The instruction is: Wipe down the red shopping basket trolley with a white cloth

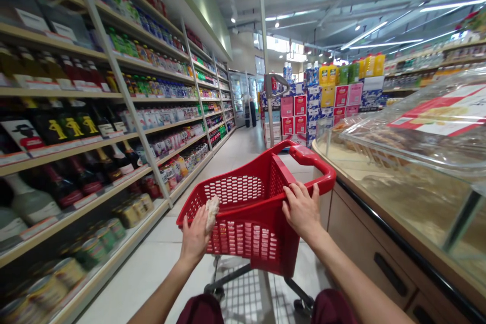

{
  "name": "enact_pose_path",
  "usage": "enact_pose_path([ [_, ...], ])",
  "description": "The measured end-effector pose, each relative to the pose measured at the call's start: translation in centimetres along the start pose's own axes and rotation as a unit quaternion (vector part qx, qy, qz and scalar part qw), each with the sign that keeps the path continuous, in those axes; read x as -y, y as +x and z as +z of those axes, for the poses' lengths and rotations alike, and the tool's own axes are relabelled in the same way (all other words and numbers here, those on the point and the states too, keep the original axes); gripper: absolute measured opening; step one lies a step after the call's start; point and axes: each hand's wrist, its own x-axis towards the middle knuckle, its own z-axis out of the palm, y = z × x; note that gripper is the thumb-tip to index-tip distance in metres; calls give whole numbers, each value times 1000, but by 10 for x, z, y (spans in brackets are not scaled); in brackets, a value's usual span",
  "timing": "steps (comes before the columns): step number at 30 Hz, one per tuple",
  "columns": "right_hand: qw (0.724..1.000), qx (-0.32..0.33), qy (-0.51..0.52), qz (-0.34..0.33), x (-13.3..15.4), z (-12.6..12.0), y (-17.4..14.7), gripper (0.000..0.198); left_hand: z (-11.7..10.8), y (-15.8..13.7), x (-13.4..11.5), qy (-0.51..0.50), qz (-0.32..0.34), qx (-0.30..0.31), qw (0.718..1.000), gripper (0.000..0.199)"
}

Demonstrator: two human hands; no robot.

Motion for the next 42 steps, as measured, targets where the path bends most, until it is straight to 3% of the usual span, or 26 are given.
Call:
enact_pose_path([
  [5, 1000, -5, -4, 4, 3, 1, -1, 33, 1, 15, -34, -19, 33, -5, 999, 56],
  [8, 1000, 5, -4, -7, 0, -3, -1, 33, 2, 22, -36, -39, 45, 7, 998, 55],
  [10, 1000, 12, 2, -13, -2, -6, -2, 32, 1, 20, -16, -48, 64, 14, 997, 55],
  [13, 1000, 16, 10, -13, -4, -8, -3, 32, -1, 7, 34, -45, 78, 6, 996, 51],
  [16, 1000, 4, 8, -7, 1, -7, -4, 31, -1, -9, 64, -9, -36, -62, 997, 47],
  [19, 1000, -2, -4, 8, 6, -5, -4, 30, 4, -14, 39, -6, -49, -86, 995, 46],
  [21, 1000, 5, -10, 6, 5, -6, -2, 30, 7, -9, 7, -34, 38, -79, 996, 49],
  [23, 1000, 13, -14, -4, -4, -10, 1, 31, 9, -3, -13, -57, 83, -72, 992, 52],
  [25, 1000, 10, -24, 0, -17, -15, 6, 32, 9, -1, -10, -54, 76, -67, 993, 54],
  [29, 999, 6, -40, 17, -34, -24, 12, 32, 9, 1, 7, -3, -29, -95, 995, 52],
  [31, 999, 3, -38, 23, -32, -26, 12, 30, 7, 7, -15, -19, 11, -80, 997, 54],
  [34, 999, -14, -27, 17, -27, -26, 8, 29, 2, 21, -73, -77, 107, -70, 989, 55],
  [36, 1000, -21, -17, 5, -27, -26, 4, 30, 0, 29, -93, -98, 134, -76, 983, 54],
  [42, 999, -39, 10, 27, -29, -25, -3, 31, 0, 28, -68, -81, 38, -76, 993, 60],
])
